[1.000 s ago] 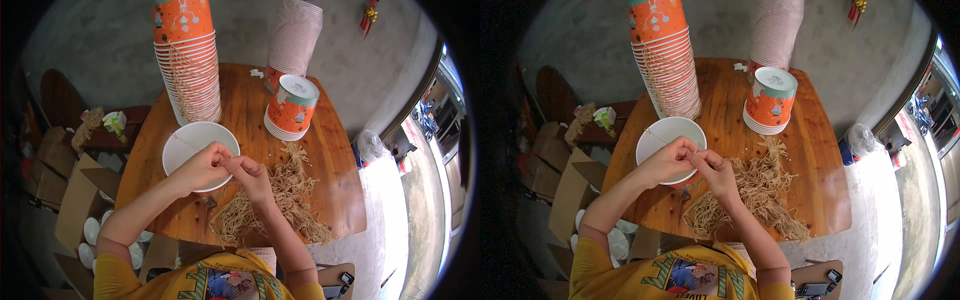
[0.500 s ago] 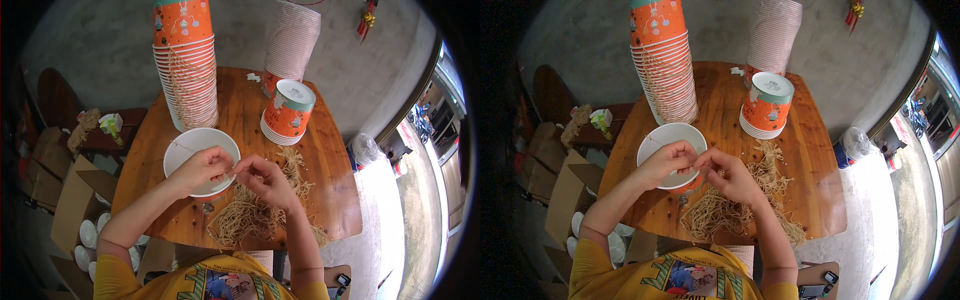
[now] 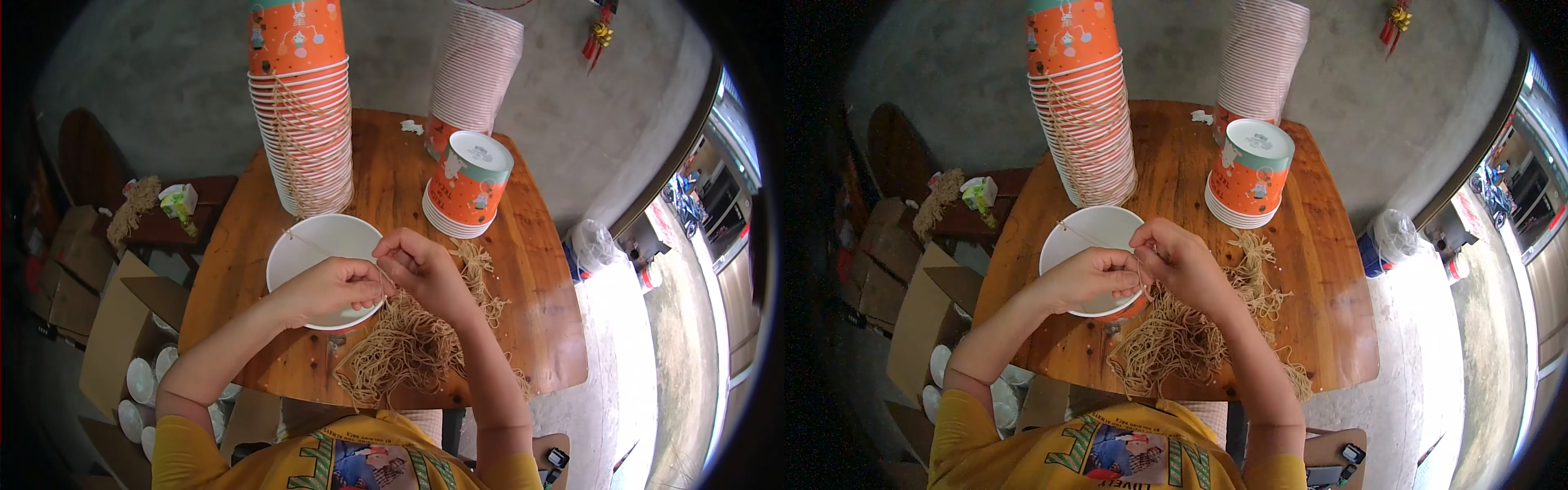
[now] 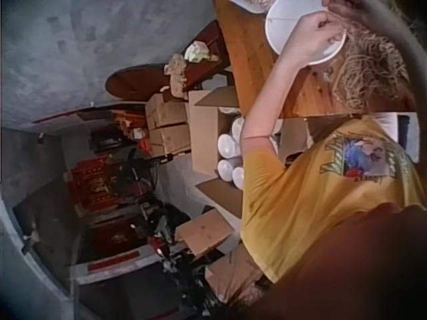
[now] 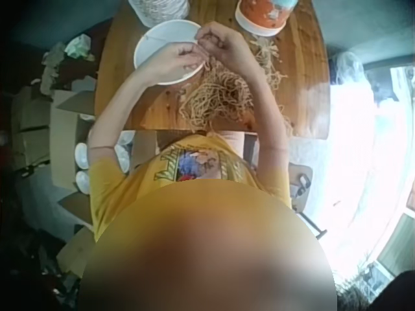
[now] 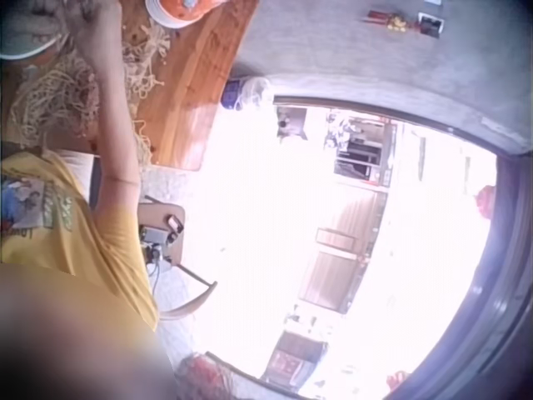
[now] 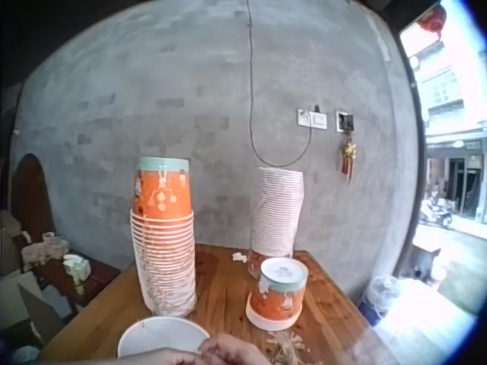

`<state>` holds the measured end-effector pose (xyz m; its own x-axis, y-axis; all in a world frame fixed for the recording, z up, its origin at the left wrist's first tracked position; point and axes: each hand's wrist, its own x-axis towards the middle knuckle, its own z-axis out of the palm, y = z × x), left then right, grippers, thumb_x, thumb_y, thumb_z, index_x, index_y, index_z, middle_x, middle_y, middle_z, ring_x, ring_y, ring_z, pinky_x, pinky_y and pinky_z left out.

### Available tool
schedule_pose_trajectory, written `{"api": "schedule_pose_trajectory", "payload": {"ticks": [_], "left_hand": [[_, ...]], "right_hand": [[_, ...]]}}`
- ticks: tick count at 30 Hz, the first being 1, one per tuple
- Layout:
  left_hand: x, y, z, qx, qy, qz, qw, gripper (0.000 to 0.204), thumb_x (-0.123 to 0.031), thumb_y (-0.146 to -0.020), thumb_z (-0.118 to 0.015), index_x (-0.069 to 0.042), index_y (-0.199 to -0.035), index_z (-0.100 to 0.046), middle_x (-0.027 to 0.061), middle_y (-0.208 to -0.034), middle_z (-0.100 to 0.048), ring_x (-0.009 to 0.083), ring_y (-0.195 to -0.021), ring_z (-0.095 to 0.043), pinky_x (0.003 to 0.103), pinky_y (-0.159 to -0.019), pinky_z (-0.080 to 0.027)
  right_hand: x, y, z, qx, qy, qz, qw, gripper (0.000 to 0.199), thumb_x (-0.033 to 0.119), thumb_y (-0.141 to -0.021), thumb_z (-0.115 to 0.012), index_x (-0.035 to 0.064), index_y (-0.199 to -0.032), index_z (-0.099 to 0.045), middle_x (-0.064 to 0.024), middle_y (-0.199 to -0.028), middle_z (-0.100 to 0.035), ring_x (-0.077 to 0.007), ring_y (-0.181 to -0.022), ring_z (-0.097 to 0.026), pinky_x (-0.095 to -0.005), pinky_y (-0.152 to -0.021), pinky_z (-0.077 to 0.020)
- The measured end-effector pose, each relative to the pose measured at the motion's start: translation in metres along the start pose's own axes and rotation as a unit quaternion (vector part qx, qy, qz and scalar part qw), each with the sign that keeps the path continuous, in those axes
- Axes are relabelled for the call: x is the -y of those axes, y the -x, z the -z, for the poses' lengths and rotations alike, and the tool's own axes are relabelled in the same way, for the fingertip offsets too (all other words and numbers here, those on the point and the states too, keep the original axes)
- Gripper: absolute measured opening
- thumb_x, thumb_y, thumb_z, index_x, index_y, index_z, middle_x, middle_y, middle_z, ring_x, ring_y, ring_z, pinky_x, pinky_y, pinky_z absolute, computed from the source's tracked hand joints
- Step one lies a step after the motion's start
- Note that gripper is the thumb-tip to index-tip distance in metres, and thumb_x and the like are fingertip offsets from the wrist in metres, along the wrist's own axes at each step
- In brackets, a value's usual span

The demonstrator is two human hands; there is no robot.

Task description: Attaching thin string handles to decorative paper buckets for packaging.

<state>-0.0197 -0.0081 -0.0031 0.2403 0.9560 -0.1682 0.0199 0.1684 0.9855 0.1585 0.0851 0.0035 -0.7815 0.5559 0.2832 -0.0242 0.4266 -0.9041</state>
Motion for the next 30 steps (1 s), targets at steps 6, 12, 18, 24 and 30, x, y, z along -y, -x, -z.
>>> {"api": "schedule_pose_trajectory", "payload": {"ticks": [6, 12, 18, 24, 30], "left_hand": [[0.001, -0.004, 0.0, -0.009, 0.051, 0.009, 0.999, 0.018, -0.014, -0.096, -0.058, 0.003, -0.1, -0.064, -0.0008, -0.079, -0.056, 0.0064, -0.07, -0.049, 0.02, -0.065, -0.041], [0.003, -0.006, 0.002, -0.018, 0.074, 0.01, 0.997, 0.018, -0.017, -0.095, -0.061, 0.0, -0.095, -0.065, -0.0018, -0.078, -0.056, 0.0053, -0.07, -0.047, 0.019, -0.064, -0.04], [0.004, -0.009, 0.001, -0.019, 0.09, 0.024, 0.995, 0.016, -0.016, -0.093, -0.062, -0.001, -0.098, -0.064, -0.0016, -0.079, -0.057, 0.0049, -0.07, -0.049, 0.018, -0.063, -0.04], [-0.003, -0.005, 0.002, -0.025, 0.15, 0.099, 0.983, 0.016, -0.013, -0.092, -0.06, -0.003, -0.104, -0.061, -0.0004, -0.087, -0.06, 0.0053, -0.072, -0.052, 0.019, -0.064, -0.042], [-0.01, -0.003, -0.002, -0.029, 0.162, 0.091, 0.982, 0.014, -0.01, -0.093, -0.06, -0.003, -0.105, -0.06, 0.0019, -0.092, -0.06, 0.0073, -0.078, -0.055, 0.02, -0.067, -0.045]], "right_hand": [[-0.025, 0.024, -0.001, -0.084, 0.008, 0.039, 0.996, 0.009, 0.001, -0.089, -0.062, 0.0013, -0.097, -0.058, -0.0077, -0.098, -0.055, -0.0141, -0.082, -0.059, -0.0275, -0.07, -0.0491], [-0.018, 0.048, -0.019, -0.114, 0.16, 0.099, 0.976, 0.02, 0.005, -0.08, -0.071, 0.0011, -0.096, -0.06, -0.0112, -0.103, -0.054, -0.0271, -0.099, -0.057, -0.0346, -0.083, -0.0492], [-0.022, 0.052, -0.032, -0.165, 0.175, 0.087, 0.967, 0.021, 0.003, -0.075, -0.076, 0.002, -0.092, -0.064, -0.01, -0.098, -0.053, -0.025, -0.092, -0.057, -0.034, -0.079, -0.0492], [-0.008, 0.048, -0.041, -0.179, 0.244, 0.131, 0.944, 0.019, 0.002, -0.075, -0.075, 0.0062, -0.091, -0.067, -0.0057, -0.089, -0.052, -0.0205, -0.081, -0.056, -0.0315, -0.069, -0.0483], [-0.004, 0.049, -0.041, -0.181, 0.303, 0.163, 0.921, 0.021, 0.004, -0.074, -0.077, 0.0105, -0.093, -0.07, -0.0051, -0.084, -0.054, -0.0216, -0.077, -0.055, -0.033, -0.065, -0.0463]]}}
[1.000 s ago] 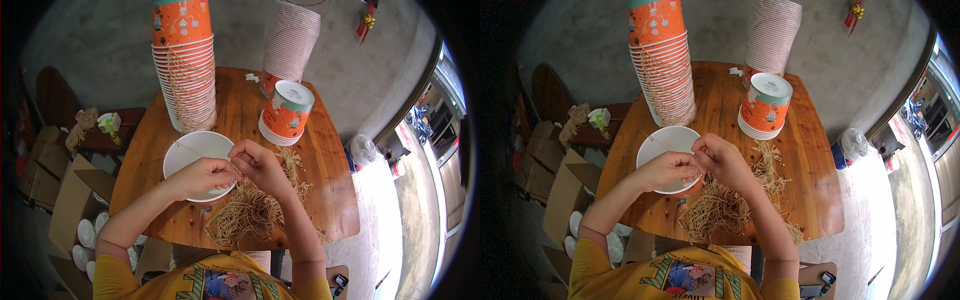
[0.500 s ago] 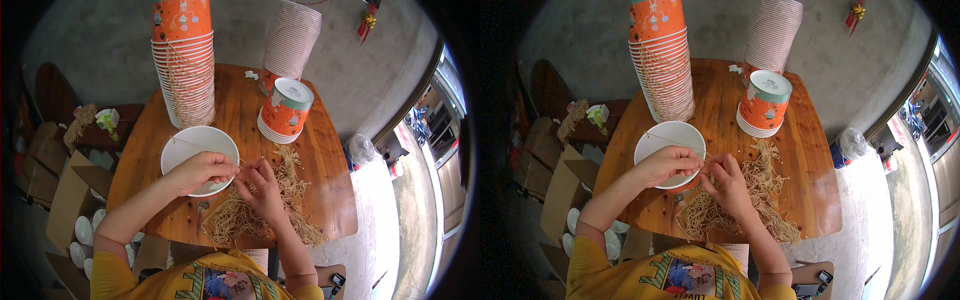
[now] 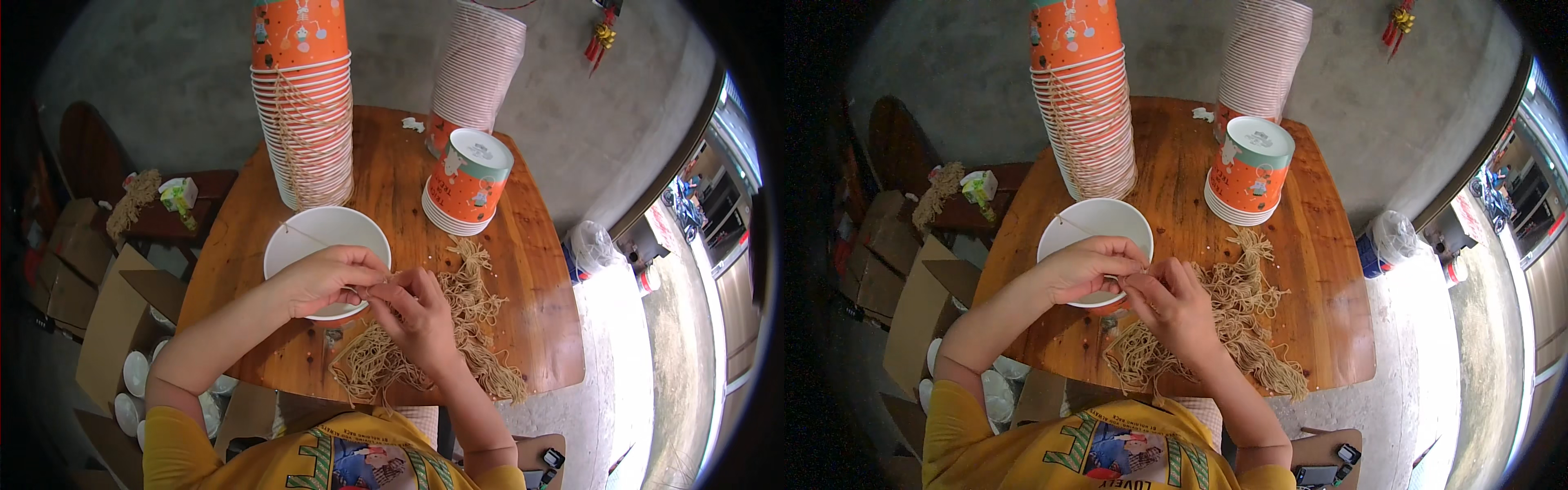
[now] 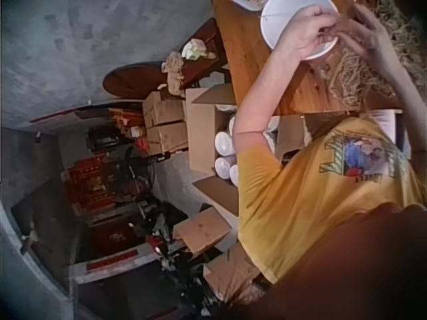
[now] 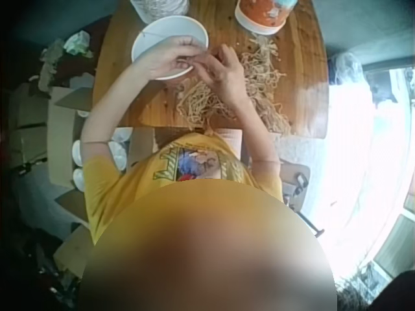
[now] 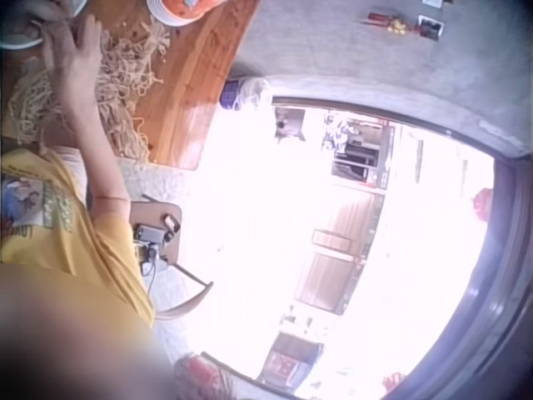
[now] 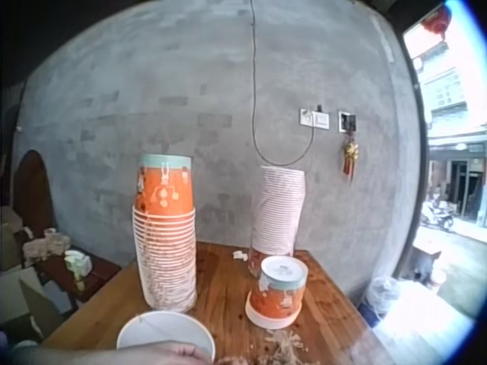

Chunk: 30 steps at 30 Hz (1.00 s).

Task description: Attaching thin string handles to decorative paper buckets for packaging.

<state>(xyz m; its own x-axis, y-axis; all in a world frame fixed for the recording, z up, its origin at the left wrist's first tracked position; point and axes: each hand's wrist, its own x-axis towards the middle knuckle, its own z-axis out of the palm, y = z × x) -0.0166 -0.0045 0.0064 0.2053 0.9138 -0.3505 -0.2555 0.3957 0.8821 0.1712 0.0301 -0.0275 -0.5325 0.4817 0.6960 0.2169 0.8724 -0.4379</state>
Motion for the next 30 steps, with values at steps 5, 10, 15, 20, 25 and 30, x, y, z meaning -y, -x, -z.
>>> {"api": "schedule_pose_trajectory", "payload": {"ticks": [5, 10, 15, 20, 25, 30], "left_hand": [[0.004, 0.001, 0.008, -0.006, 0.006, -0.036, 0.999, 0.018, -0.006, -0.092, -0.061, -0.001, -0.109, -0.057, 0.0054, -0.094, -0.06, 0.0107, -0.08, -0.057, 0.023, -0.07, -0.048], [0.005, 0.003, 0.006, -0.013, -0.021, -0.06, 0.998, 0.024, -0.003, -0.09, -0.061, 0.0, -0.112, -0.053, 0.0065, -0.092, -0.059, 0.0117, -0.078, -0.058, 0.024, -0.07, -0.049], [0.009, 0.007, -0.009, -0.074, -0.154, -0.125, 0.977, 0.023, 0.001, -0.09, -0.058, -0.002, -0.111, -0.049, 0.0038, -0.087, -0.057, 0.0095, -0.076, -0.056, 0.024, -0.071, -0.047], [0.017, 0.007, -0.013, -0.105, -0.256, -0.219, 0.936, 0.022, -0.001, -0.091, -0.057, -0.002, -0.111, -0.048, 0.0035, -0.087, -0.057, 0.009, -0.077, -0.056, 0.024, -0.072, -0.047], [0.016, 0.005, -0.009, -0.072, -0.239, -0.23, 0.941, 0.02, -0.002, -0.092, -0.058, -0.001, -0.11, -0.05, 0.0026, -0.088, -0.057, 0.0089, -0.079, -0.056, 0.024, -0.074, -0.048], [0.006, 0.006, -0.008, -0.042, -0.269, -0.129, 0.954, 0.013, -0.003, -0.089, -0.06, 0.002, -0.1, -0.055, 0.0045, -0.092, -0.058, 0.0093, -0.084, -0.058, 0.024, -0.076, -0.049]], "right_hand": [[-0.008, 0.001, 0.001, 0.007, -0.016, -0.008, 1.0, 0.019, 0.003, -0.076, -0.073, 0.0094, -0.094, -0.07, -0.0063, -0.086, -0.057, -0.0227, -0.079, -0.056, -0.0334, -0.066, -0.0479], [-0.014, 0.003, -0.001, -0.005, -0.12, -0.086, 0.989, 0.014, 0.002, -0.08, -0.07, 0.0046, -0.093, -0.066, -0.0074, -0.088, -0.058, -0.0226, -0.078, -0.058, -0.0322, -0.067, -0.0491], [-0.015, 0.0, 0.001, 0.003, -0.202, -0.166, 0.965, 0.01, 0.002, -0.083, -0.068, 0.0011, -0.091, -0.061, -0.0085, -0.087, -0.058, -0.0216, -0.077, -0.058, -0.0316, -0.067, -0.0492], [-0.01, -0.002, -0.004, 0.001, -0.157, -0.147, 0.977, 0.009, 0.001, -0.083, -0.068, 0.0006, -0.089, -0.06, -0.0034, -0.08, -0.055, -0.0102, -0.067, -0.054, -0.0243, -0.062, -0.0459], [-0.01, -0.003, -0.005, -0.003, -0.181, -0.174, 0.968, 0.009, 0.001, -0.083, -0.068, 0.0007, -0.086, -0.059, -0.0035, -0.08, -0.055, -0.0101, -0.066, -0.054, -0.0244, -0.061, -0.0455], [-0.012, 0.0, -0.007, -0.006, -0.189, -0.183, 0.965, 0.012, 0.003, -0.083, -0.069, 0.0005, -0.086, -0.058, -0.0065, -0.08, -0.053, -0.0159, -0.067, -0.053, -0.0277, -0.06, -0.0456]]}}
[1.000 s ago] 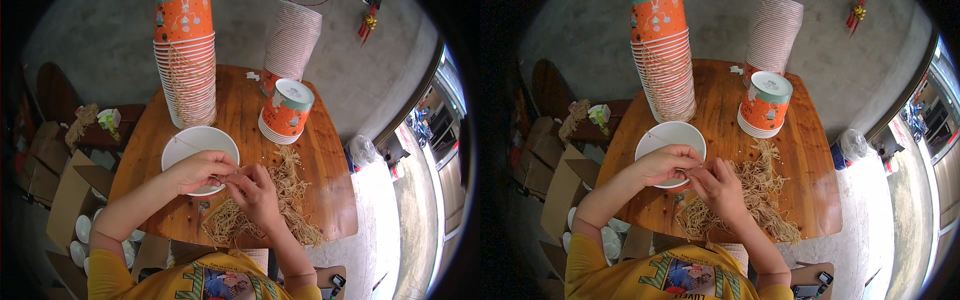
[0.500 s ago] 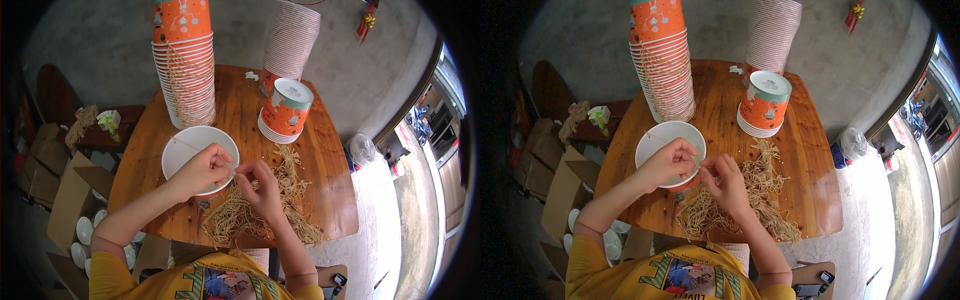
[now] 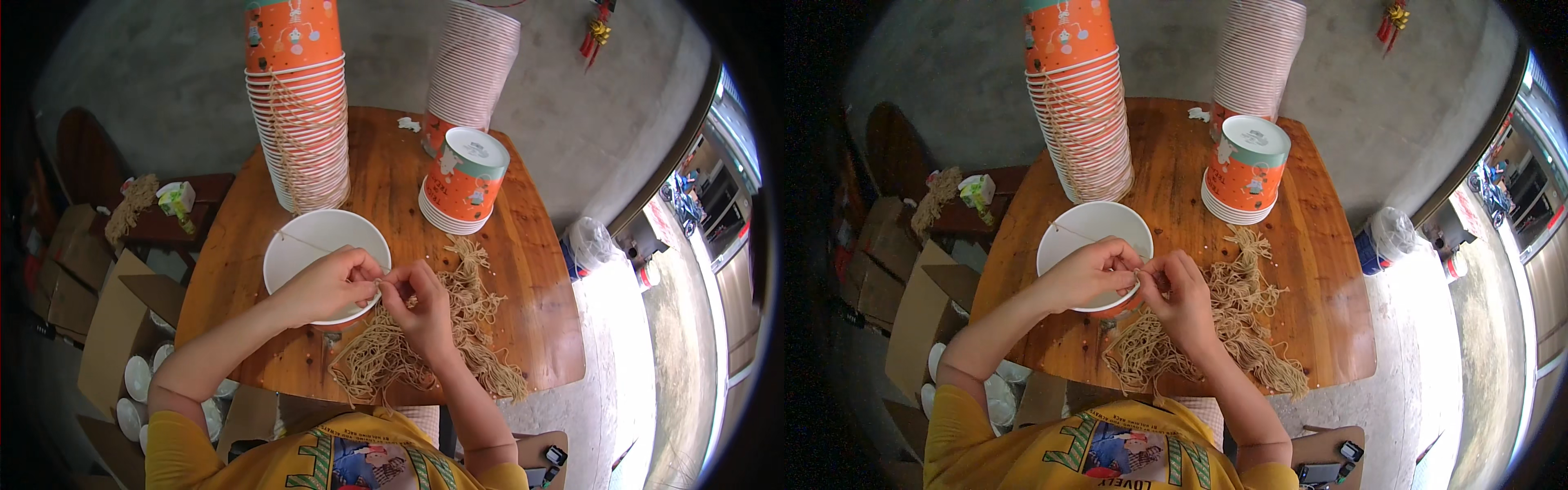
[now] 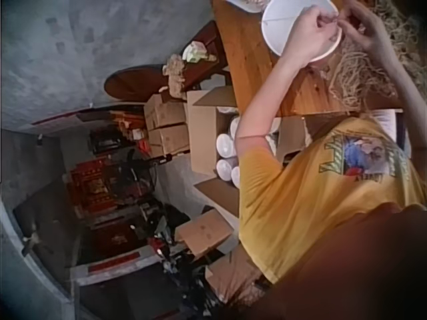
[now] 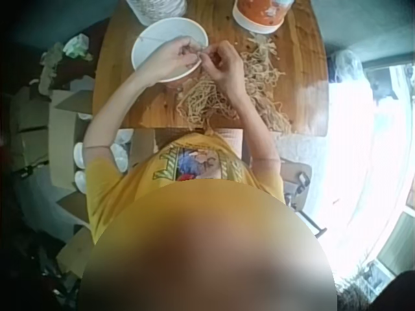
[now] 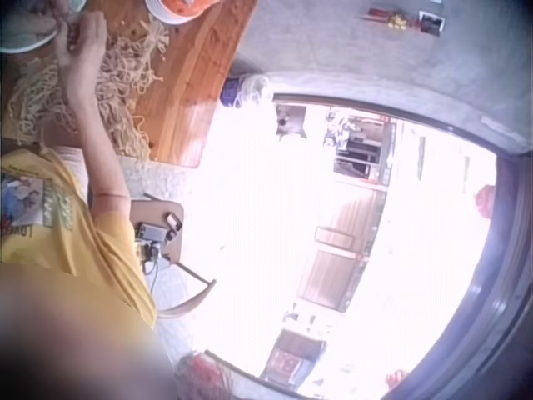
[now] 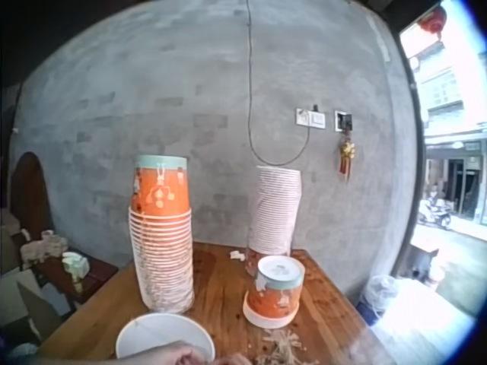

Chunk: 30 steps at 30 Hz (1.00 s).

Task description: Attaching thin string handles to decorative paper buckets for packaging.

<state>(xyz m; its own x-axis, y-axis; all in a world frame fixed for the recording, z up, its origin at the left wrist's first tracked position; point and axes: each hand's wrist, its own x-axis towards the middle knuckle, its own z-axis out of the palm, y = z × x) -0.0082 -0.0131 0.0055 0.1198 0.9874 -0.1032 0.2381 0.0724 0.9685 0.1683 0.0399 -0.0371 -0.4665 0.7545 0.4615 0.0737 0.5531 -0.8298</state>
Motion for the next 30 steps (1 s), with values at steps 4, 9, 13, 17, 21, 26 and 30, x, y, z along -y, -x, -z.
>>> {"api": "schedule_pose_trajectory", "payload": {"ticks": [4, 9, 13, 17, 21, 26, 30], "left_hand": [[0.004, -0.003, 0.002, 0.003, 0.008, 0.012, 1.0, 0.011, -0.003, -0.088, -0.06, 0.002, -0.096, -0.057, 0.0054, -0.094, -0.057, 0.01, -0.083, -0.058, 0.024, -0.075, -0.048], [0.003, 0.003, -0.006, -0.112, -0.251, -0.212, 0.938, 0.009, -0.005, -0.088, -0.061, -0.002, -0.093, -0.054, 0.0093, -0.096, -0.05, 0.023, -0.078, -0.06, 0.033, -0.069, -0.049], [-0.003, 0.007, -0.012, -0.131, -0.288, -0.236, 0.919, 0.009, -0.006, -0.088, -0.06, -0.003, -0.093, -0.053, 0.011, -0.098, -0.048, 0.0301, -0.08, -0.059, 0.039, -0.068, -0.049], [-0.003, 0.009, -0.013, -0.146, -0.33, -0.227, 0.904, 0.008, -0.005, -0.089, -0.058, -0.004, -0.094, -0.052, 0.0102, -0.093, -0.055, 0.0311, -0.081, -0.061, 0.041, -0.067, -0.049], [0.001, 0.011, -0.015, -0.143, -0.233, -0.173, 0.946, 0.009, -0.005, -0.088, -0.06, -0.004, -0.091, -0.052, 0.0103, -0.084, -0.06, 0.0291, -0.075, -0.061, 0.038, -0.065, -0.048], [0.0, 0.011, -0.016, -0.147, -0.202, -0.149, 0.957, 0.01, -0.003, -0.087, -0.061, -0.002, -0.092, -0.053, 0.0088, -0.086, -0.061, 0.0212, -0.075, -0.062, 0.033, -0.068, -0.049], [0.004, 0.012, -0.013, -0.149, -0.196, -0.142, 0.959, 0.012, -0.001, -0.087, -0.062, -0.001, -0.095, -0.053, 0.007, -0.087, -0.063, 0.0159, -0.08, -0.063, 0.029, -0.073, -0.05]], "right_hand": [[0.001, 0.001, 0.001, -0.013, 0.03, 0.029, 0.999, 0.013, 0.003, -0.082, -0.07, 0.0008, -0.086, -0.058, -0.0073, -0.08, -0.053, -0.0182, -0.066, -0.053, -0.0301, -0.059, -0.0457], [-0.001, 0.002, 0.002, -0.008, 0.058, 0.036, 0.998, 0.015, 0.004, -0.081, -0.071, 0.0014, -0.087, -0.058, -0.008, -0.08, -0.054, -0.0206, -0.066, -0.054, -0.0321, -0.058, -0.0456], [-0.003, 0.003, 0.0, -0.021, 0.07, 0.043, 0.996, 0.014, 0.004, -0.081, -0.07, 0.0009, -0.087, -0.058, -0.0064, -0.08, -0.055, -0.0165, -0.066, -0.054, -0.0285, -0.058, -0.0457], [-0.006, 0.006, -0.005, -0.044, 0.123, 0.08, 0.988, 0.013, 0.002, -0.081, -0.07, 0.0011, -0.086, -0.059, -0.005, -0.08, -0.055, -0.0142, -0.064, -0.054, -0.0265, -0.058, -0.0462], [-0.005, 0.009, -0.008, -0.066, 0.188, 0.125, 0.972, 0.016, 0.003, -0.078, -0.072, 0.0032, -0.087, -0.059, -0.0056, -0.08, -0.056, -0.0185, -0.065, -0.056, -0.0302, -0.058, -0.0469], [-0.007, 0.012, -0.011, -0.083, 0.203, 0.18, 0.959, 0.024, 0.005, -0.077, -0.074, 0.006, -0.094, -0.058, -0.0082, -0.082, -0.055, -0.0265, -0.072, -0.057, -0.0367, -0.061, -0.0482], [-0.004, 0.012, -0.013, -0.08, 0.196, 0.178, 0.961, 0.025, 0.004, -0.077, -0.074, 0.0059, -0.096, -0.057, -0.0085, -0.083, -0.056, -0.0266, -0.072, -0.058, -0.0367, -0.062, -0.0486]]}}
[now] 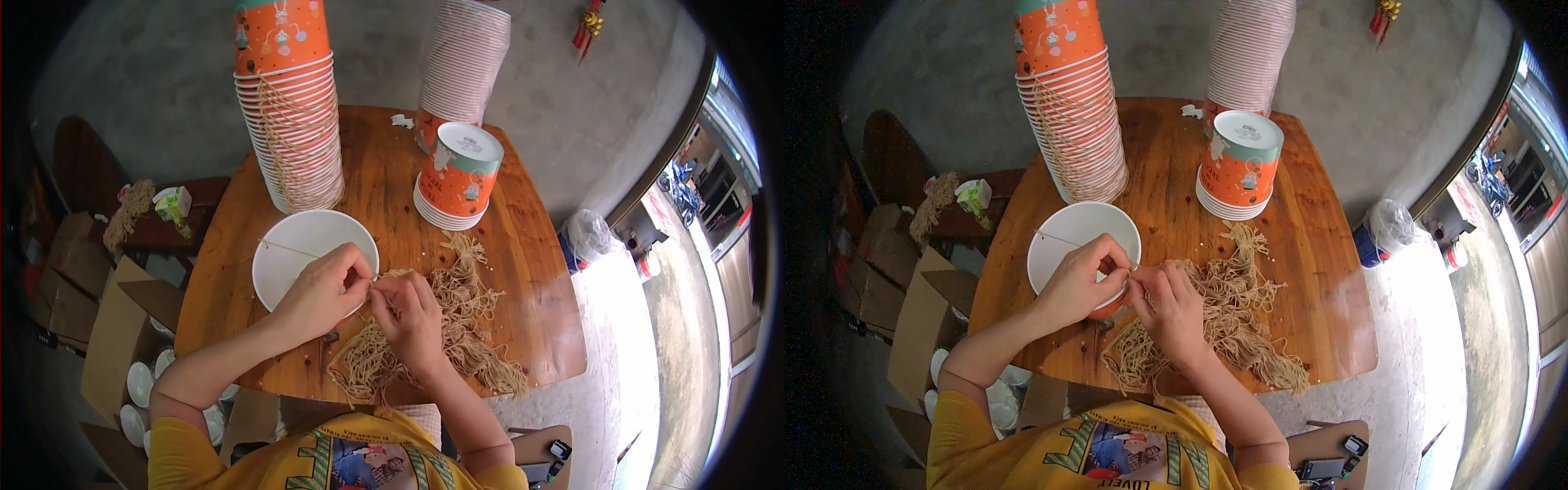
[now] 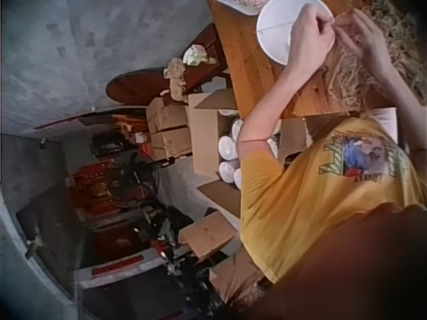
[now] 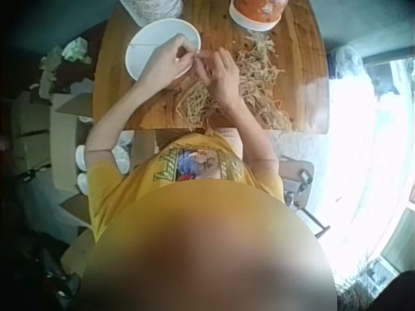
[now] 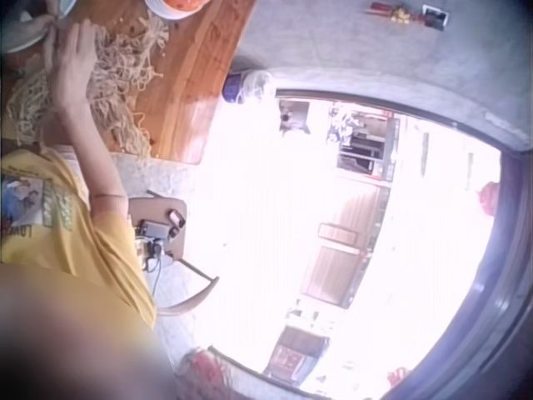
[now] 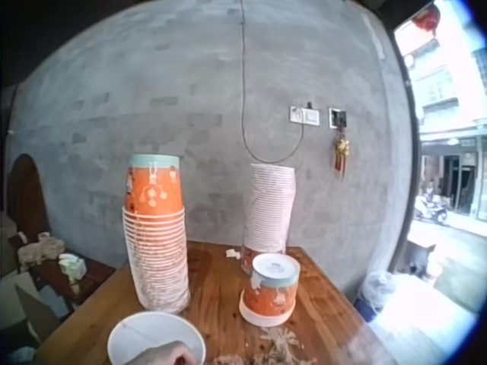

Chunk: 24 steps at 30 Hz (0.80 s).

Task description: Attaching thin string handles to decorative paper buckets for packaging.

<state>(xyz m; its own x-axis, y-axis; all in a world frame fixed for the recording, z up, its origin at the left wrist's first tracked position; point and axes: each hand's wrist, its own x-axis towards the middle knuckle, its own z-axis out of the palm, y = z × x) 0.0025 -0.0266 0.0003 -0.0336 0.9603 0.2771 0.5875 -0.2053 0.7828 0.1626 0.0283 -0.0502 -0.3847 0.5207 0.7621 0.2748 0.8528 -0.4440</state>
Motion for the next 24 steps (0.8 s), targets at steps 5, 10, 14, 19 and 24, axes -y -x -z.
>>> {"api": "schedule_pose_trajectory", "payload": {"ticks": [5, 10, 14, 19, 24], "left_hand": [[0.001, -0.003, -0.002, 0.008, 0.03, -0.005, 1.0, 0.016, -0.002, -0.087, -0.062, -0.002, -0.097, -0.049, 0.0063, -0.084, -0.062, 0.0155, -0.077, -0.062, 0.03, -0.07, -0.05], [-0.002, -0.005, 0.0, 0.014, 0.056, -0.023, 0.998, 0.021, -0.002, -0.089, -0.061, -0.004, -0.104, -0.047, 0.0052, -0.082, -0.062, 0.0137, -0.076, -0.062, 0.029, -0.068, -0.05], [0.002, -0.008, 0.002, 0.047, 0.103, 0.004, 0.994, 0.028, 0.0, -0.09, -0.06, -0.003, -0.113, -0.044, 0.0052, -0.087, -0.063, 0.0121, -0.083, -0.061, 0.028, -0.079, -0.048], [0.004, -0.01, 0.002, 0.065, 0.129, 0.026, 0.989, 0.03, 0.002, -0.091, -0.058, -0.002, -0.116, -0.042, 0.0049, -0.09, -0.062, 0.0104, -0.087, -0.059, 0.026, -0.084, -0.046], [0.003, -0.012, 0.0, 0.071, 0.14, 0.047, 0.986, 0.031, 0.001, -0.092, -0.058, -0.003, -0.117, -0.04, 0.0049, -0.09, -0.062, 0.011, -0.087, -0.059, 0.027, -0.083, -0.046]], "right_hand": [[0.0, 0.001, 0.0, 0.001, -0.066, -0.073, 0.995, 0.017, 0.003, -0.079, -0.071, 0.0035, -0.091, -0.058, -0.0087, -0.082, -0.056, -0.0259, -0.071, -0.057, -0.0351, -0.062, -0.0477], [0.001, -0.003, 0.003, 0.014, -0.143, -0.167, 0.975, 0.012, 0.004, -0.083, -0.068, 0.0013, -0.091, -0.058, -0.0092, -0.082, -0.056, -0.023, -0.069, -0.056, -0.0324, -0.062, -0.0465], [-0.003, -0.001, -0.001, -0.007, -0.199, -0.195, 0.96, 0.009, 0.003, -0.086, -0.066, 0.0025, -0.091, -0.058, -0.0041, -0.082, -0.057, -0.01, -0.063, -0.048, -0.0218, -0.059, -0.0418], [-0.004, -0.001, 0.007, 0.003, -0.056, -0.099, 0.993, 0.014, 0.001, -0.082, -0.068, 0.0042, -0.093, -0.06, -0.0061, -0.085, -0.059, -0.0166, -0.064, -0.057, -0.0278, -0.057, -0.0474], [-0.01, -0.004, 0.014, 0.015, 0.02, 0.005, 1.0, 0.019, 0.006, -0.079, -0.07, 0.0075, -0.095, -0.061, -0.0054, -0.089, -0.057, -0.0232, -0.07, -0.061, -0.0336, -0.057, -0.0521]]}}
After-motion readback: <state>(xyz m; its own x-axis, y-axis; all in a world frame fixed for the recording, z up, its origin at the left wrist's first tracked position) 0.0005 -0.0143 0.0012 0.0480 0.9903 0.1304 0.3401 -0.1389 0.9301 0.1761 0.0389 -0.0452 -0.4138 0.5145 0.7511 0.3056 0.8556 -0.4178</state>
